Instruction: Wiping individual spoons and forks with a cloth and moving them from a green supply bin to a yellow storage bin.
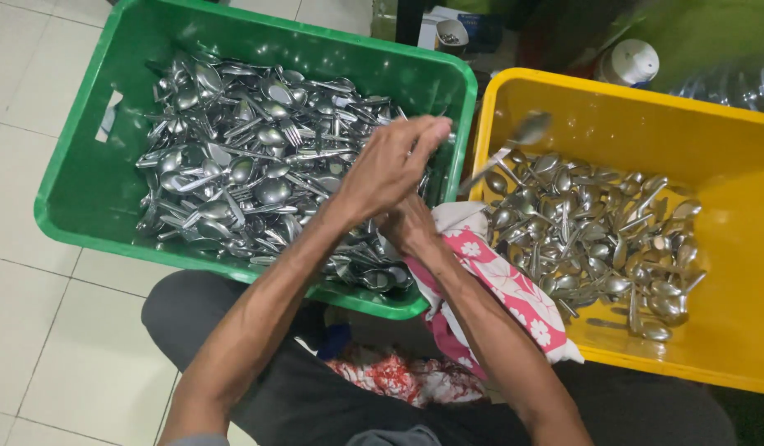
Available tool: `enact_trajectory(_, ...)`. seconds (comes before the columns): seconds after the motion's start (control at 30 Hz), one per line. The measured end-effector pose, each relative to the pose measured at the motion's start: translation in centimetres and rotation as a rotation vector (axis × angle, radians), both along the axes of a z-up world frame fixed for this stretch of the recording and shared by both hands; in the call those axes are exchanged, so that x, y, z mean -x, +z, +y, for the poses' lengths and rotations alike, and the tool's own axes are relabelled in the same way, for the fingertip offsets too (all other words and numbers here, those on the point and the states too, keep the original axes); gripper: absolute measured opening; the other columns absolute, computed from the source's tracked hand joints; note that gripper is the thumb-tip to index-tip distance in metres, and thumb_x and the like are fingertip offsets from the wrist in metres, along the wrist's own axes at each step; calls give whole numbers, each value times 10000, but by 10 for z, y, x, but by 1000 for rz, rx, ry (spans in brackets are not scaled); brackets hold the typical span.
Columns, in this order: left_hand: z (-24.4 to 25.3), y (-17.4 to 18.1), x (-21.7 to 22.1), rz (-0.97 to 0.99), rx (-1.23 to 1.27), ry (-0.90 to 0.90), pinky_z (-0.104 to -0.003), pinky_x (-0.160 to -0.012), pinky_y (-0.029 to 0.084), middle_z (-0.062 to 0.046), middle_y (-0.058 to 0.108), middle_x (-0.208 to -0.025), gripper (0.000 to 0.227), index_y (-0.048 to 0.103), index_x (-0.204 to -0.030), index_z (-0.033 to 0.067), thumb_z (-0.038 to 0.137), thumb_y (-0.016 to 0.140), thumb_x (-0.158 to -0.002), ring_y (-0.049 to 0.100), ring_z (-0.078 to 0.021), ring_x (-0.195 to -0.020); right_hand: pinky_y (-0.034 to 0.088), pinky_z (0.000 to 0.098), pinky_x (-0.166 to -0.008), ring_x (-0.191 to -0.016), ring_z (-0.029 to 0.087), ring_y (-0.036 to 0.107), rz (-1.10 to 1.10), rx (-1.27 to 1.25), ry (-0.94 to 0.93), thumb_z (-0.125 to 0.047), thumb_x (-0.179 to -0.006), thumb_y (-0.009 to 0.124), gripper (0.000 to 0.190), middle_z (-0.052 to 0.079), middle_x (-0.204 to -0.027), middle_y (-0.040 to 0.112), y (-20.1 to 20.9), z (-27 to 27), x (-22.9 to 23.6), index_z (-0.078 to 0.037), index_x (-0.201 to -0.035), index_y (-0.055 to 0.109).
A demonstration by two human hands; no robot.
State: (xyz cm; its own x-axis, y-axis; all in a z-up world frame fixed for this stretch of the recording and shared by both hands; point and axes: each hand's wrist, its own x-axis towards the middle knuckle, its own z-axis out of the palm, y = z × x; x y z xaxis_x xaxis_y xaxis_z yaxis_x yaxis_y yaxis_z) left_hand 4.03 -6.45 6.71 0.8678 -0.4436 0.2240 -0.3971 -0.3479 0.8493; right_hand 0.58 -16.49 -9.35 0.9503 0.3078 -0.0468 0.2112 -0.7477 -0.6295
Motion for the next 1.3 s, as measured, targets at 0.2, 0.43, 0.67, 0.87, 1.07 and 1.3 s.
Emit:
enact_trajectory(0.2,112,-89,-60,-61,-557,345,-493,-914,534,-95,735,-992,172,737,-1126,125,171,599,-1035,690,-331,-1001,587,528,-733,-891,386,728,30,112,2,-296,-927,516,184,98,-961,677,-21,0,-5,-150,-969,620)
enact_trajectory(0.43,242,-192,-100,-39,-1081,425,-471,-793,608,-32,742,-946,133,779,-1005,271,303,677,-926,737,-307,-949,577,524,-745,-915,403,726,129,149,12,-379,-969,454,279,137,-998,675,-18,1,-6,-160,-984,627)
enact_trajectory(0.67,260,-193,-83,-309,-1456,270,-395,-961,449,-87,741,-1128,255,798,-1028,166,263,578,-945,631,-263,-1161,562,579,-857,-1008,464,707,242,145,56,-299,-953,503,290,200,-1071,693,12,3,-1,-83,-1073,656)
enact_trajectory(0.87,267,-200,-90,-369,-1596,187,-389,-1000,417,-82,716,-1174,291,769,-1111,199,349,601,-927,588,-246,-1215,559,579,-877,-1030,472,699,241,137,65,-289,-953,502,298,212,-1097,690,12,1,-1,-75,-1088,659)
enact_trajectory(1.07,230,-111,-51,-308,-1464,292,-470,-818,541,-147,777,-874,218,552,-1172,121,169,400,-1024,769,-301,-833,553,577,-900,-1054,467,695,254,153,73,-302,-954,497,321,206,-1124,689,18,3,2,-68,-1099,660)
enact_trajectory(1.3,182,-211,-45,-315,-1215,428,-555,-670,580,-160,696,-783,205,479,-1209,30,103,430,-1023,748,-379,-713,558,543,-892,-1052,425,704,216,173,67,-348,-932,518,314,159,-1104,694,-7,0,-3,-126,-1105,659)
